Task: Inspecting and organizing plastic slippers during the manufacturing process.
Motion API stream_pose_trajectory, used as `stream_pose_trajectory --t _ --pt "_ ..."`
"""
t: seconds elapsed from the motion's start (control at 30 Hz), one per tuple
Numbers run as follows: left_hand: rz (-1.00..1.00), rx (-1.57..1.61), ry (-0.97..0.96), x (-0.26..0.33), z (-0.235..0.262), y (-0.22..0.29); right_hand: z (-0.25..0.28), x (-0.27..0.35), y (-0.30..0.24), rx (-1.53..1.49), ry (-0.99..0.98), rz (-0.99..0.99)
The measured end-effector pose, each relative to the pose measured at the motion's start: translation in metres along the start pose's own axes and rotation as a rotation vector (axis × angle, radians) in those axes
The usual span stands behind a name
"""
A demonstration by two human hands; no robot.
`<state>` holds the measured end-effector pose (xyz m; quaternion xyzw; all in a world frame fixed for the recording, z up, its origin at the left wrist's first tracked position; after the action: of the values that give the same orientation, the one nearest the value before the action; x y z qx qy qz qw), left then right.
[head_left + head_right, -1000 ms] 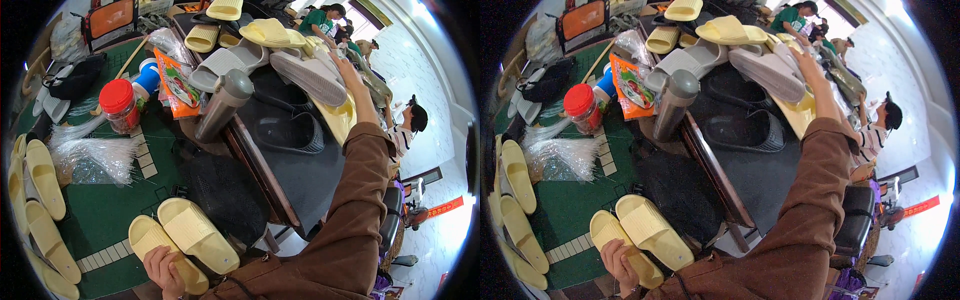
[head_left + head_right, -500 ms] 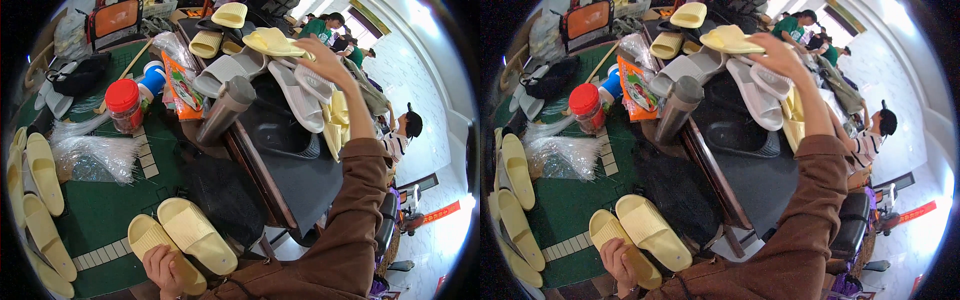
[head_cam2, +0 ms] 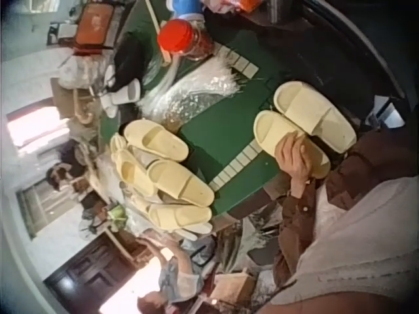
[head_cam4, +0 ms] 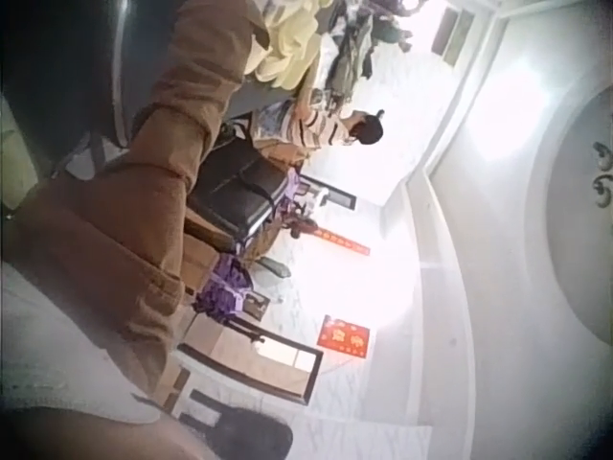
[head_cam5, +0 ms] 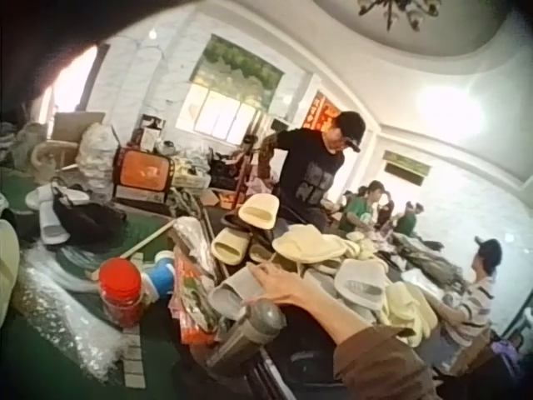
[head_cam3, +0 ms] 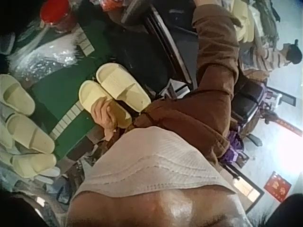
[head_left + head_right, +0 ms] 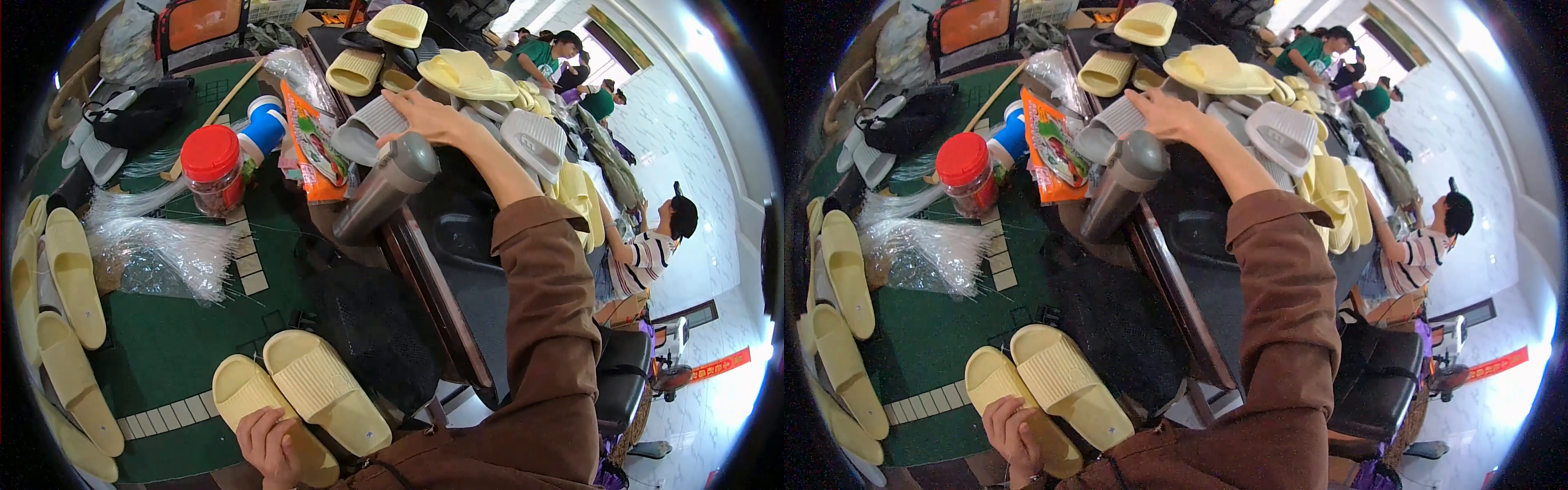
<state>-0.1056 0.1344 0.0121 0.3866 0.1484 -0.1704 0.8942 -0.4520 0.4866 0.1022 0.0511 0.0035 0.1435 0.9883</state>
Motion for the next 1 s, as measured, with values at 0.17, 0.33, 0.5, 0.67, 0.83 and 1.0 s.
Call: stream_pose_trajectory --t 0.17,0.33,0.5,0.67,0.83,1.0 --pt "-0.008 0.012 -0.002 0.0 -0.005 -0.001 -0.005 0.0 0.009 0.083 0.012 -0.023" --pt "0.025 0.026 0.012 0.0 -0.003 0.0 0.018 0.03 0.057 0.104 0.002 -0.115" --pt "-0.016 -0.007 -0.001 0.001 -0.003 -0.001 0.033 0.072 0.087 -0.056 -0.025 -0.12" --pt "-0.016 0.009 0.015 0.001 -0.006 -0.001 0.048 0.086 0.073 -0.048 0.035 -0.028" --pt "-0.006 0.019 -0.014 0.003 -0.007 -0.004 0.075 0.113 0.028 -0.085 0.059 0.11" --pt "0.012 0.012 -0.019 0.003 -0.004 -0.003 0.066 0.162 -0.047 0.234 -0.034 0.12"
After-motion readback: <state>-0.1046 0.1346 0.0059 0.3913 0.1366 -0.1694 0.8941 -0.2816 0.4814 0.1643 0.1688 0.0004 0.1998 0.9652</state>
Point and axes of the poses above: each hand's wrist, its own x-axis away from the middle knuckle, its own z-axis out of the back of the hand, y = z × x, the point moved 9 cm from there along -x, towards the middle knuckle
